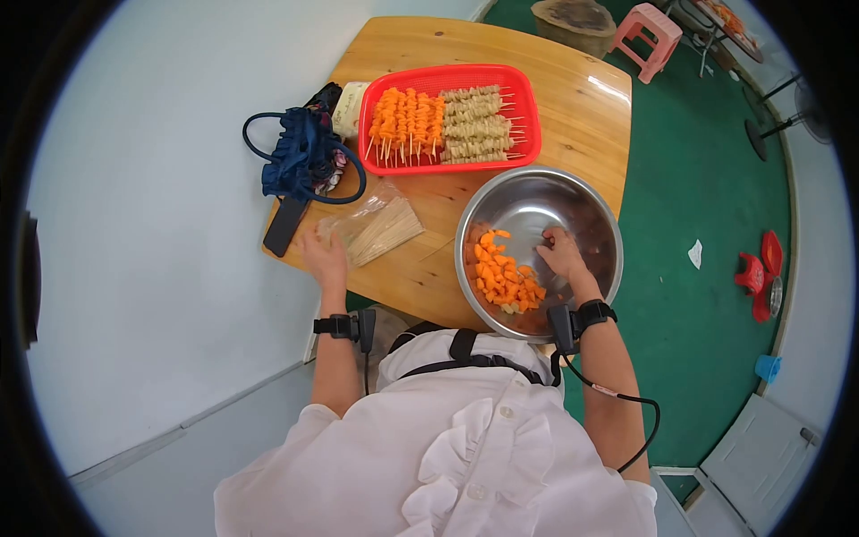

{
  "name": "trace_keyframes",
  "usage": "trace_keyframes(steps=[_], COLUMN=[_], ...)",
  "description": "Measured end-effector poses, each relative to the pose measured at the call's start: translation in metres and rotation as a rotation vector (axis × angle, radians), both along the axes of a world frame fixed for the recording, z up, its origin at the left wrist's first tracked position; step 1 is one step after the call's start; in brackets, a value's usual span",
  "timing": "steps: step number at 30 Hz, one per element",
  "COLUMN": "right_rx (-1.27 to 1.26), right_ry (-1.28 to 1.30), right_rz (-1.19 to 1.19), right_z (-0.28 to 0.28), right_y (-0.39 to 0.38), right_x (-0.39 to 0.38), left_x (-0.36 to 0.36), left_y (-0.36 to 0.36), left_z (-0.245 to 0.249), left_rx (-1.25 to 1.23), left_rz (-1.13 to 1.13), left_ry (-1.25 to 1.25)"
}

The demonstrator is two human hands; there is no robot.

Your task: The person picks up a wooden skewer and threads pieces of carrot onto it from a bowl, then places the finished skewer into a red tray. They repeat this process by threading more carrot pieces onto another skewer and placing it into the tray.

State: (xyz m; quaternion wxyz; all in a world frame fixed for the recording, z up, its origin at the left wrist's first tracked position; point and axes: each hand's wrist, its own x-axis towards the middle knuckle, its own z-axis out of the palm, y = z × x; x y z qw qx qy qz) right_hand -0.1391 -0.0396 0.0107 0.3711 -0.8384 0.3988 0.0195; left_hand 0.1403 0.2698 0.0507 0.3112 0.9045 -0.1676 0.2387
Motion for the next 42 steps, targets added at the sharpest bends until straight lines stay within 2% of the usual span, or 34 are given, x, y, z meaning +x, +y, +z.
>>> trace_keyframes(steps=[3,5,7,10,13,16,19,22,25,35,37,40,42], right_rx=[-0.003,0.018,0.080,0.356,0.453,0.469,0.436,0.400,0.230,0.233,0.193,0.239,0.302], right_ry=[0.016,0.003,-0.022,-0.075,-0.012,-0.057,-0.051,-0.015,-0.069,-0.086,-0.103,-0.260,-0.422], right_rz=[-0.005,-0.018,-0.038,-0.202,-0.168,-0.206,-0.193,-0.189,-0.158,-0.140,-0.119,-0.118,-0.064], right_z=[0.003,0.004,-0.003,0.006,0.005,0.002,0.001,0.007,-0.002,-0.003,0.013,0.049,0.068], right_y=[0.001,-0.002,-0.005,0.001,0.005,0.009,0.011,0.015,0.016,0.010,0.013,0.019,0.025], right_x=[0.002,0.002,0.000,-0.004,-0.015,-0.019,-0.019,-0.018,-0.018,-0.015,-0.006,0.015,0.033], left_x=[-0.005,-0.020,-0.038,-0.057,-0.058,-0.058,-0.054,-0.040,-0.029,-0.023,-0.027,-0.032,-0.035], left_y=[-0.029,-0.054,-0.075,-0.083,-0.082,-0.082,-0.083,-0.077,-0.067,-0.059,-0.060,-0.066,-0.071], left_z=[-0.007,-0.020,-0.031,-0.036,-0.042,-0.047,-0.049,-0.043,-0.026,0.006,0.016,0.030,0.035], left_rx=[-0.298,-0.138,0.263,0.375,0.391,0.369,0.354,-0.147,-0.329,-0.449,-0.505,-0.541,-0.475], left_rz=[-0.452,-0.673,-0.787,-0.813,-0.846,-0.890,-0.824,-0.619,-0.626,-0.679,-0.710,-0.743,-0.816], left_ry=[0.633,0.832,0.817,0.605,0.636,0.582,0.691,1.272,1.387,1.512,1.589,1.636,1.638])
